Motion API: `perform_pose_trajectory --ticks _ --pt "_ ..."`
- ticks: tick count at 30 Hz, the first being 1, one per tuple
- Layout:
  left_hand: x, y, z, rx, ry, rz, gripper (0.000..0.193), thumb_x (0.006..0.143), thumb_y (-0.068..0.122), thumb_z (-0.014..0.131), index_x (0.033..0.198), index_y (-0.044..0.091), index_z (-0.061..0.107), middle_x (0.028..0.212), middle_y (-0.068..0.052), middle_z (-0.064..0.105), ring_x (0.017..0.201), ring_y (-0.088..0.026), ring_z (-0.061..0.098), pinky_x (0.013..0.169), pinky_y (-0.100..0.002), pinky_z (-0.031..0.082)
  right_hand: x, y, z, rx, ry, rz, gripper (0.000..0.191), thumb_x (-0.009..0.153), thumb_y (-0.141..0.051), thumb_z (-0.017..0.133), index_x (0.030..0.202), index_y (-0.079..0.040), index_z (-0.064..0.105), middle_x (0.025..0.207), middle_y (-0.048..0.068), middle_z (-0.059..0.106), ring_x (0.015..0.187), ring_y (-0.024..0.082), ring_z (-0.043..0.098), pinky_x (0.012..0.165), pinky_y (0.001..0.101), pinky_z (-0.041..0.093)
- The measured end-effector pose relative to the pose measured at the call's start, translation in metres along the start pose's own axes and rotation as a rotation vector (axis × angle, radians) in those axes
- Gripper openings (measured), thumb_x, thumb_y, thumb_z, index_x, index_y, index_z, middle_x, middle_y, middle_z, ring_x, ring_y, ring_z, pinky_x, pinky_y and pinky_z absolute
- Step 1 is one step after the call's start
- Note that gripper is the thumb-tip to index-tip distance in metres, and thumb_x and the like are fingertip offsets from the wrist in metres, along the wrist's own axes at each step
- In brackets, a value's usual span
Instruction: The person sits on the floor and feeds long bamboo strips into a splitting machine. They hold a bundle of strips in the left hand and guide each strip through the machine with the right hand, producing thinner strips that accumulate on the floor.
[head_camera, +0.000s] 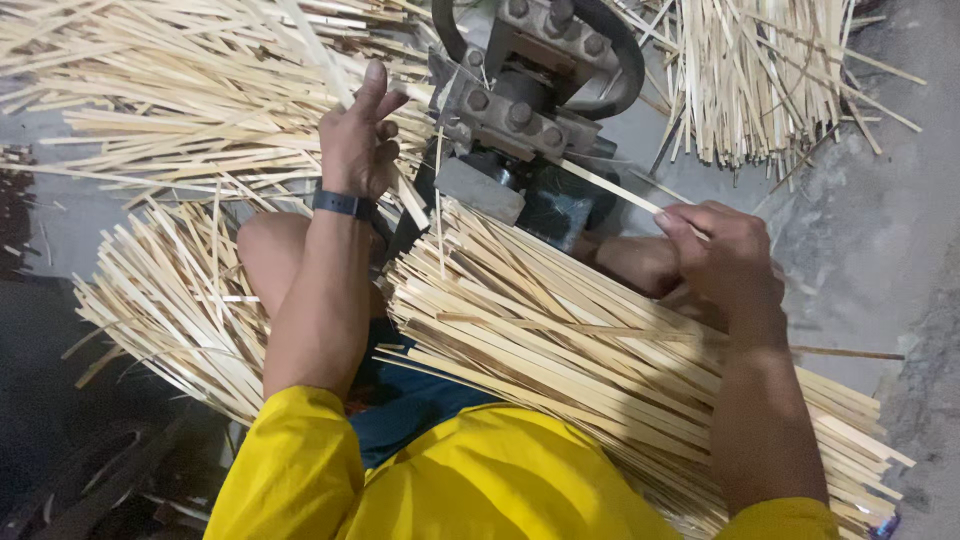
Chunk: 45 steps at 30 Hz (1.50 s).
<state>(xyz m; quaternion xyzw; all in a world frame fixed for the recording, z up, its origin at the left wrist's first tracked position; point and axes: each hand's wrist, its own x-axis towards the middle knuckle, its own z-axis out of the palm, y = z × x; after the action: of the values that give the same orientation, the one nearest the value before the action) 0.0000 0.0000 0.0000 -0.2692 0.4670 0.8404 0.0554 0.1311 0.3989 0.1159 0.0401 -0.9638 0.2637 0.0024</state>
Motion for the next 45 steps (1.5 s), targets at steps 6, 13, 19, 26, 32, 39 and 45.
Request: perform_pose_trajectory --ticks 6,13,19,26,32,39,45 --pt "0.011 -0.014 -0.007 -0.129 -0.144 0.020 0.024 0.099 0.021 0.071 0.108 0.000 0.066 0.099 -0.014 0.078 0.061 -0.012 0.061 0.040 -0.021 0.037 -0.032 -0.014 -0.008 0.195 -0.090 0.577 0.029 0.091 -0.016 0.074 0.120 -0.014 0.072 0.082 0.003 0.074 0.067 0.016 0.071 0.056 0.0346 0.054" --pt "0.015 -0.015 -0.007 -0.152 -0.141 0.051 0.020 0.103 0.023 0.067 0.110 0.004 0.066 0.096 -0.012 0.079 0.064 -0.012 0.063 0.041 -0.021 0.036 -0.076 -0.020 0.003 0.203 -0.463 0.270 0.024 0.080 -0.015 0.082 0.101 -0.005 0.075 0.097 0.010 0.073 0.087 0.019 0.071 0.078 0.0333 0.056" --pt "0.028 0.003 -0.031 -0.174 -0.044 0.176 0.031 0.104 0.031 0.063 0.118 0.004 0.066 0.094 -0.010 0.077 0.073 -0.015 0.068 0.047 -0.024 0.044 -0.084 0.000 -0.004 0.199 -0.189 0.249 0.010 0.093 -0.005 0.072 0.103 -0.004 0.074 0.101 0.009 0.074 0.080 0.019 0.067 0.070 0.0326 0.053" --pt "0.029 0.012 -0.044 -0.344 0.021 0.308 0.046 0.101 0.045 0.062 0.124 0.006 0.058 0.075 -0.003 0.056 0.065 -0.017 0.059 0.051 -0.029 0.046 -0.088 0.044 -0.040 0.060 0.231 0.031 0.014 0.099 0.007 0.077 0.111 0.000 0.077 0.105 0.011 0.072 0.089 0.013 0.069 0.073 0.0249 0.056" --pt "0.020 0.017 -0.027 -0.132 0.006 0.210 0.056 0.095 0.051 0.070 0.121 0.002 0.069 0.071 0.001 0.054 0.050 -0.006 0.044 0.040 -0.022 0.032 -0.054 0.049 -0.017 -0.154 0.272 -0.083 0.011 0.095 0.000 0.086 0.102 -0.004 0.080 0.097 0.011 0.073 0.090 0.020 0.070 0.078 0.0308 0.056" --pt "-0.002 0.012 -0.003 0.027 -0.026 0.175 0.053 0.088 0.044 0.082 0.111 0.000 0.064 0.103 -0.015 0.081 0.054 -0.002 0.050 0.040 -0.018 0.040 -0.008 -0.027 0.018 -0.111 0.204 -0.246 0.025 0.087 -0.007 0.080 0.112 -0.006 0.076 0.108 0.014 0.072 0.100 0.028 0.069 0.087 0.0374 0.055" --pt "-0.002 0.015 0.002 0.019 -0.141 0.233 0.049 0.089 0.044 0.081 0.111 0.003 0.066 0.108 -0.016 0.078 0.056 -0.002 0.052 0.042 -0.018 0.041 -0.012 -0.038 0.026 -0.160 -0.145 -0.180 0.022 0.089 -0.021 0.083 0.102 -0.006 0.074 0.096 0.015 0.073 0.091 0.029 0.070 0.083 0.0410 0.054"
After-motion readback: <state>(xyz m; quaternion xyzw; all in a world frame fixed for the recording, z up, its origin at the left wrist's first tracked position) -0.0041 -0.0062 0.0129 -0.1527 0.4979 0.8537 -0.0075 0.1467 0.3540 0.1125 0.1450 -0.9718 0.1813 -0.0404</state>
